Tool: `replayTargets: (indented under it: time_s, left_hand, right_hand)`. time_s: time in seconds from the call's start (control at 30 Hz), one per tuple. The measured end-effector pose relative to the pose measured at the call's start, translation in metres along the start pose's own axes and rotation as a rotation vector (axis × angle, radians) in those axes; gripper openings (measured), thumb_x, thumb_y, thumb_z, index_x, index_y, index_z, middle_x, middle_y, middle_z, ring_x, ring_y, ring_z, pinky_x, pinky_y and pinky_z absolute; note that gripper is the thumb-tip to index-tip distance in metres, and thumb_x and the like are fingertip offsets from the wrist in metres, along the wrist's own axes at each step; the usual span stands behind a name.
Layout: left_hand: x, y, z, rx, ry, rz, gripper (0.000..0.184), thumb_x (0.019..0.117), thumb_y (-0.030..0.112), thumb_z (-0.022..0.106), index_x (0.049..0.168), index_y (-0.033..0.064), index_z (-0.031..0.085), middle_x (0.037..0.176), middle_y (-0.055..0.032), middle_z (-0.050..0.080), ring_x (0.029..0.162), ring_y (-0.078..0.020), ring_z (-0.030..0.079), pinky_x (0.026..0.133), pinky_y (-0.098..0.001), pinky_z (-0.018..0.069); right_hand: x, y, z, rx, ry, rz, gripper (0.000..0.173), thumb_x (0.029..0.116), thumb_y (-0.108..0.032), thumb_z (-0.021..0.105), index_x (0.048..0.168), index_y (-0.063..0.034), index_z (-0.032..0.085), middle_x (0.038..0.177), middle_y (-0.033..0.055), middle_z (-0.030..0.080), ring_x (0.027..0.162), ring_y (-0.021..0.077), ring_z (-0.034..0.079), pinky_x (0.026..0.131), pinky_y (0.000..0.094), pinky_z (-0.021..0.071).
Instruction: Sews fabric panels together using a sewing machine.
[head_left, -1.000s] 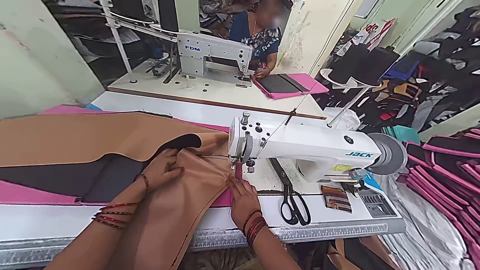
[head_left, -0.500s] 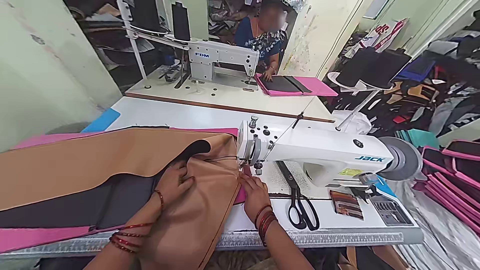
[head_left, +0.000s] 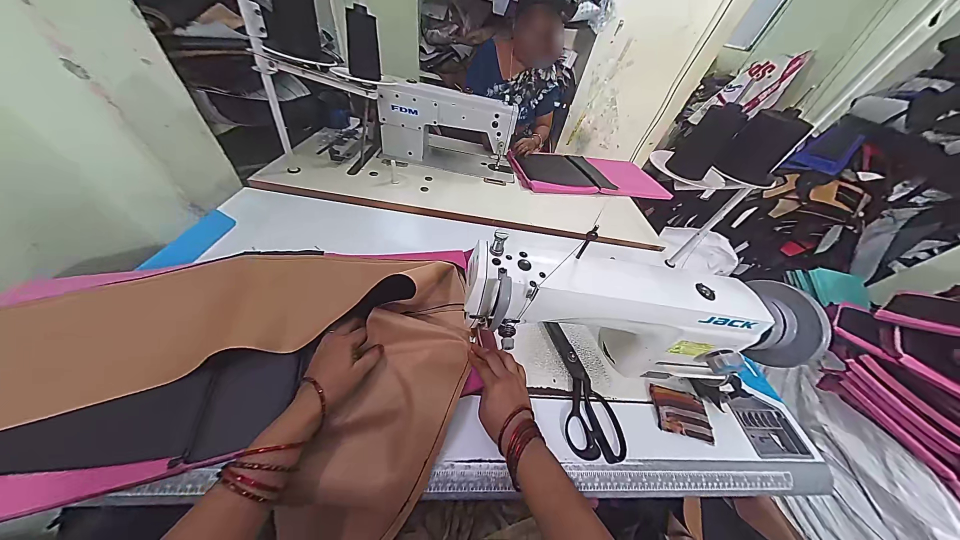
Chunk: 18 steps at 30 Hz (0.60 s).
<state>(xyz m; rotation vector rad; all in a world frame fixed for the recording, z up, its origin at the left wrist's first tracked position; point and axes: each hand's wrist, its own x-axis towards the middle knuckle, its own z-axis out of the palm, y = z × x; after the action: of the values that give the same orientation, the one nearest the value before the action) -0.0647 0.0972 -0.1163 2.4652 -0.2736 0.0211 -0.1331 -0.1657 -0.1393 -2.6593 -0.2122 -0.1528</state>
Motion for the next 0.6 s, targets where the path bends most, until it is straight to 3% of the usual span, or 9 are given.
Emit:
replayTargets:
  time_s: [0.1, 0.2, 0.43, 0.53, 0.6]
  left_hand:
    - [-0.004, 0.007, 0.002, -0.005, -0.003, -0.073, 0.032, 0.0964, 0.015, 0.065, 0.106, -0.0150, 0.069, 0.124, -0.0376, 0.060, 0.124, -0.0537, 0.055, 0.109, -0.0651, 0.0369]
    - [-0.008, 0.010, 0.006, -0.016, 0.037, -0.094, 0.029, 0.0968, 0.013, 0.064, 0.106, -0.0140, 0.069, 0.123, -0.0362, 0.061, 0.123, -0.0528, 0.056, 0.108, -0.0654, 0.0376]
    - [-0.014, 0.031, 0.007, 0.000, 0.035, -0.212, 0.034, 0.1034, 0.018, 0.059, 0.119, -0.0114, 0.066, 0.130, -0.0324, 0.061, 0.128, -0.0487, 0.054, 0.113, -0.0611, 0.0350]
    - [-0.026, 0.032, 0.001, 0.034, 0.005, -0.227, 0.047, 0.1018, 0.028, 0.063, 0.125, -0.0127, 0.062, 0.128, -0.0329, 0.062, 0.128, -0.0476, 0.055, 0.114, -0.0594, 0.0354]
    - [-0.042, 0.037, -0.006, 0.085, -0.088, -0.272, 0.063, 0.0937, 0.036, 0.074, 0.130, -0.0126, 0.059, 0.133, -0.0327, 0.059, 0.135, -0.0483, 0.048, 0.116, -0.0601, 0.0327]
  right_hand:
    - [0.002, -0.002, -0.005, 0.004, -0.078, 0.051, 0.059, 0.0892, 0.013, 0.049, 0.141, -0.0110, 0.064, 0.152, 0.0061, 0.056, 0.143, 0.0356, 0.047, 0.111, 0.0578, 0.0388]
    - [0.001, 0.000, -0.002, 0.044, 0.011, 0.028, 0.051, 0.0882, 0.012, 0.052, 0.132, -0.0071, 0.070, 0.141, 0.0144, 0.063, 0.135, 0.0382, 0.054, 0.109, 0.0567, 0.0436]
    - [0.009, -0.005, -0.010, -0.006, -0.146, 0.134, 0.057, 0.0920, 0.008, 0.050, 0.145, -0.0123, 0.060, 0.154, 0.0105, 0.052, 0.145, 0.0363, 0.042, 0.115, 0.0562, 0.0355]
    - [0.006, -0.003, -0.004, 0.013, -0.073, 0.091, 0.056, 0.0901, 0.009, 0.051, 0.142, -0.0092, 0.062, 0.153, 0.0113, 0.053, 0.144, 0.0387, 0.044, 0.113, 0.0575, 0.0379]
    - [0.001, 0.005, 0.005, 0.040, 0.102, -0.031, 0.051, 0.0840, 0.013, 0.056, 0.130, -0.0035, 0.070, 0.142, 0.0147, 0.062, 0.134, 0.0436, 0.054, 0.105, 0.0608, 0.0449]
